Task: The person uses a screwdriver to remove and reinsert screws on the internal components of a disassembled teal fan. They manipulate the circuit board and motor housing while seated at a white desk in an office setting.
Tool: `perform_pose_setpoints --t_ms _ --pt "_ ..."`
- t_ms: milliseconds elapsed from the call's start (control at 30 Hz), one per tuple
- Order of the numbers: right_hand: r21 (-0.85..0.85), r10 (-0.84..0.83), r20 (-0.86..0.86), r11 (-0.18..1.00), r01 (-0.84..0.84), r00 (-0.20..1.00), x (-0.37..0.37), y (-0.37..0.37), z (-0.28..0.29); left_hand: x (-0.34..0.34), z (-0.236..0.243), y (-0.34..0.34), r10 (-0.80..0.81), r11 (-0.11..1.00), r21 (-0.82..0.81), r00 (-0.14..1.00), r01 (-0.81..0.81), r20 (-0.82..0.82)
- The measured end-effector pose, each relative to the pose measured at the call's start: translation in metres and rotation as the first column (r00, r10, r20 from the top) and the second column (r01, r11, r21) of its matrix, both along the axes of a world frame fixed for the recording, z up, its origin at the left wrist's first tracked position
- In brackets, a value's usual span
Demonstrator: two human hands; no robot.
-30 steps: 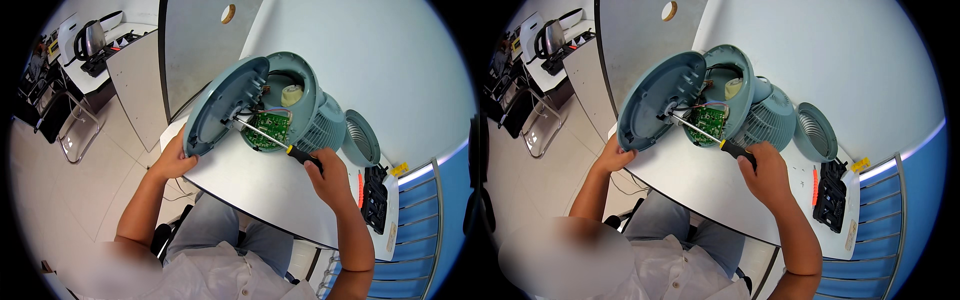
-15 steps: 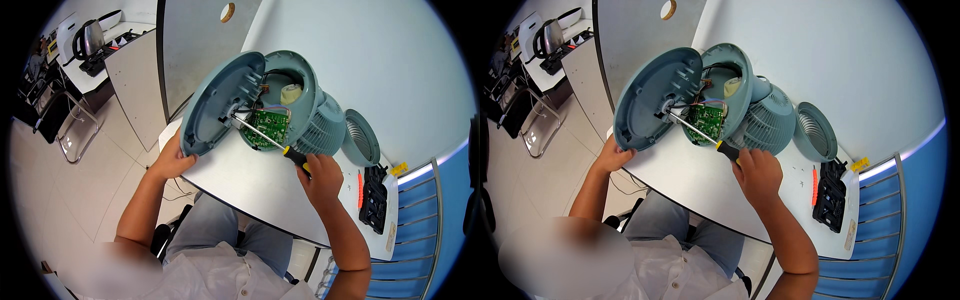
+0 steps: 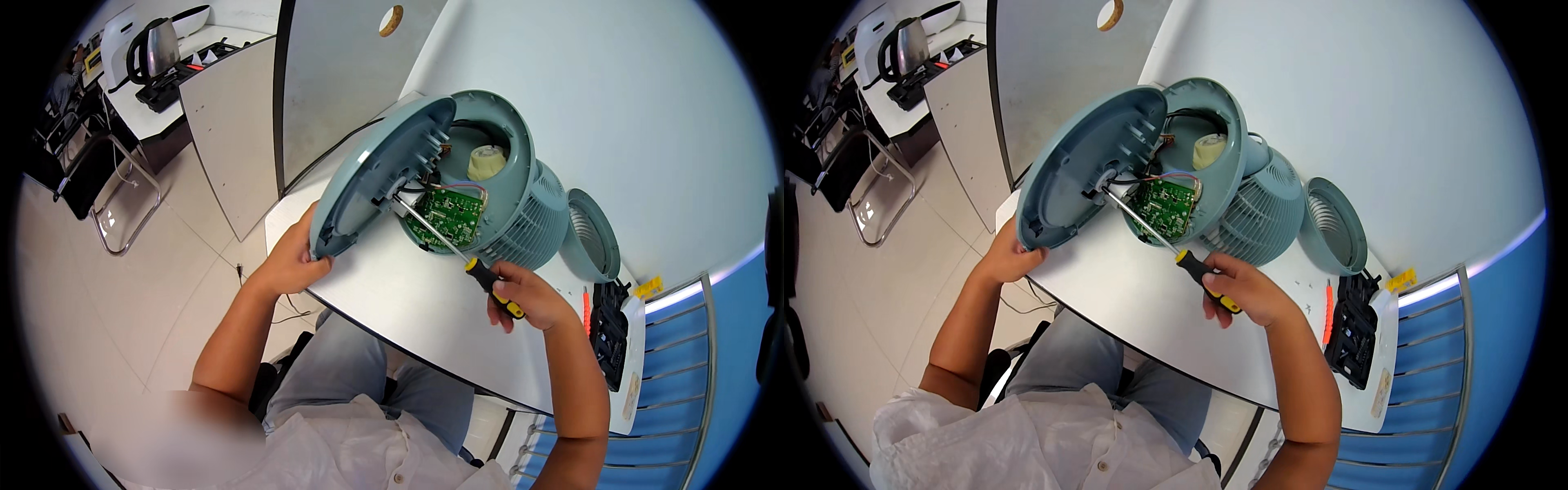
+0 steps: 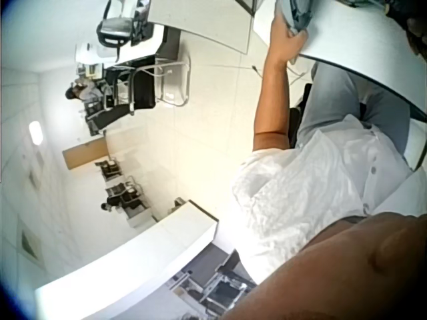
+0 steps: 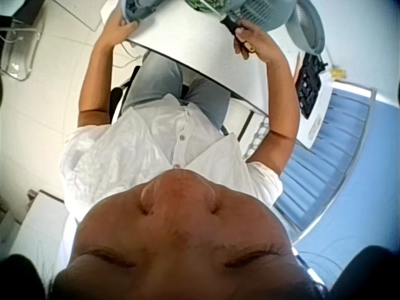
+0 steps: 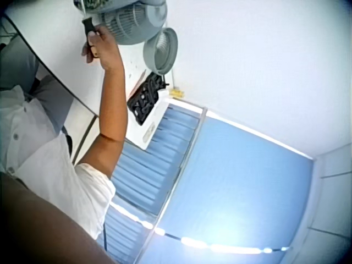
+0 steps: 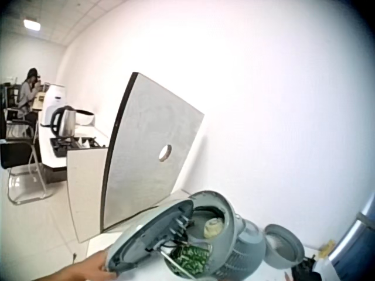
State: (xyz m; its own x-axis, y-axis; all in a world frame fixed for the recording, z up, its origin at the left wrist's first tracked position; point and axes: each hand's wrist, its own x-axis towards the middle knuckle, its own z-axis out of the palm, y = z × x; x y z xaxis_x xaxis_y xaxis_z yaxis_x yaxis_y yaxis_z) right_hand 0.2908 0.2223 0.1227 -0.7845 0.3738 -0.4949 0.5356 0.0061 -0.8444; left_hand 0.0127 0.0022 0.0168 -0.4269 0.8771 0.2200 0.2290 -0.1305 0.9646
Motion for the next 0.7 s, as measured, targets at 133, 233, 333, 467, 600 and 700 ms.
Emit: perform_pose_setpoints --t_ms 133,233,333,467,600,700 --pt "0.594 0.062 -0.113 0.804 0.017 0.992 0.005 -0.006 -0.018 0.001 0.003 0.000 -0.013 1.000 0.010 1.000 0.013 -0.017" --pt "0.989 0.115 -0.041 0.145 0.024 0.992 0.000 -0.030 -0.019 0.001 -0.002 0.000 -0.002 1.000 -0.001 1.000 0.002 0.013" --pt "0.990 0.150 -0.071 -0.111 0.088 0.986 0.005 -0.036 -0.028 0.003 -0.005 -0.002 0.014 0.999 0.054 0.992 -0.007 -0.128" --pt "0.843 -0.053 -0.172 0.509 0.175 0.984 0.011 -0.035 -0.031 0.002 -0.003 -0.001 0.007 0.999 0.051 0.983 0.003 -0.181" --pt "0.359 -0.028 0.058 0.933 0.005 0.998 0.007 -0.022 -0.012 0.000 -0.003 -0.002 0.005 0.999 0.047 0.985 0.003 -0.172" --pt "0.028 -0.104 -0.082 0.994 0.107 0.991 0.004 -0.016 -0.018 0.000 -0.003 -0.001 0.000 0.999 0.054 0.987 0.009 -0.159"
